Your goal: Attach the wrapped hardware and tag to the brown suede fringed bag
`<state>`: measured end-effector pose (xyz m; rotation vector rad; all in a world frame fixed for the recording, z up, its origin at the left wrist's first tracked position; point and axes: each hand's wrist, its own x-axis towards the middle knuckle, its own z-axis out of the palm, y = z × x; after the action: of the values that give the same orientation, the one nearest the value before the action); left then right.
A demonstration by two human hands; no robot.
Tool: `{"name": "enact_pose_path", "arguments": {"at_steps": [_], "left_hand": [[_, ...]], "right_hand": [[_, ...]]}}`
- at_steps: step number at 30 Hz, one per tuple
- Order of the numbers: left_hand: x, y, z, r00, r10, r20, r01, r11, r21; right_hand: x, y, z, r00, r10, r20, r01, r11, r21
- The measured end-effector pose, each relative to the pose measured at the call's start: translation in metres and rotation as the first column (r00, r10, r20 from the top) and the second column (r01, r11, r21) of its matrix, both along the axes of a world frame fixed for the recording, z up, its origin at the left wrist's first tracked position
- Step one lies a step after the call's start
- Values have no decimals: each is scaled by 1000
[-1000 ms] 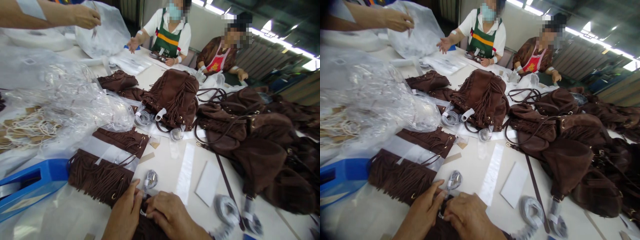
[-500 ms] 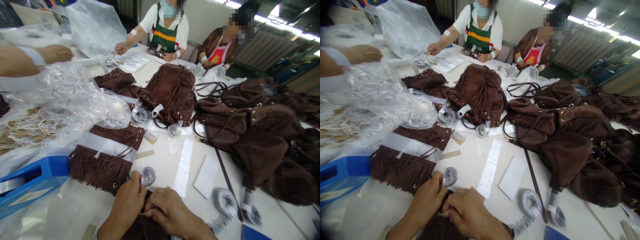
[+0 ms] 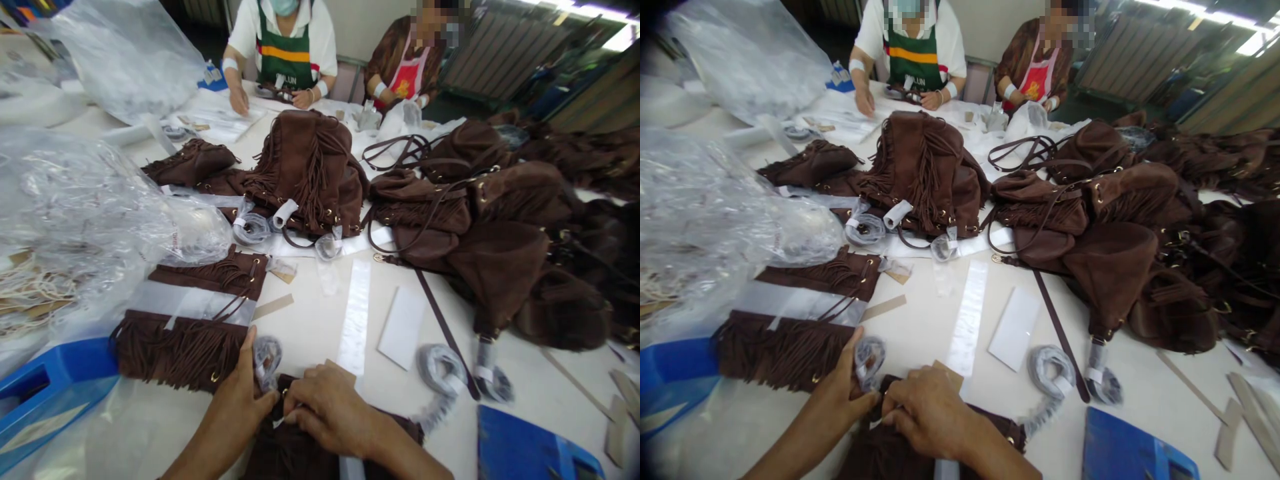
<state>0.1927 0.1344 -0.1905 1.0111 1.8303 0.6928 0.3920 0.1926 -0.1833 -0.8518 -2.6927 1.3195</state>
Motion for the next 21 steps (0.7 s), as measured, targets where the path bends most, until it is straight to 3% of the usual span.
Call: {"name": "enact_pose_path", "arguments": {"at_steps": [3,8,11,13,17,21], "left_hand": [[5,-1,-4,983,-95,-157,84,994,-72],[15,-4,-5,950,43,-310,-57,998,-35],[13,-7,-4,981,119,-154,-125,992,-28],[8,-8,-3,994,105,-7,-105,993,-45],[-2,-8,-4,988,21,150,-11,998,-66],[-5,-9,-7,962,41,270,-22,997,-72]], "right_hand": [[-1,-1,0,1000,23,2,-23,1000,3],[1,4,8,996,12,-90,-18,998,-66],[4,16,21,954,-188,-234,134,965,-226],[4,25,28,914,-297,-276,235,942,-238],[-5,31,27,932,-228,-282,196,971,-135],[-20,25,13,977,-137,-161,114,983,-143]]}}
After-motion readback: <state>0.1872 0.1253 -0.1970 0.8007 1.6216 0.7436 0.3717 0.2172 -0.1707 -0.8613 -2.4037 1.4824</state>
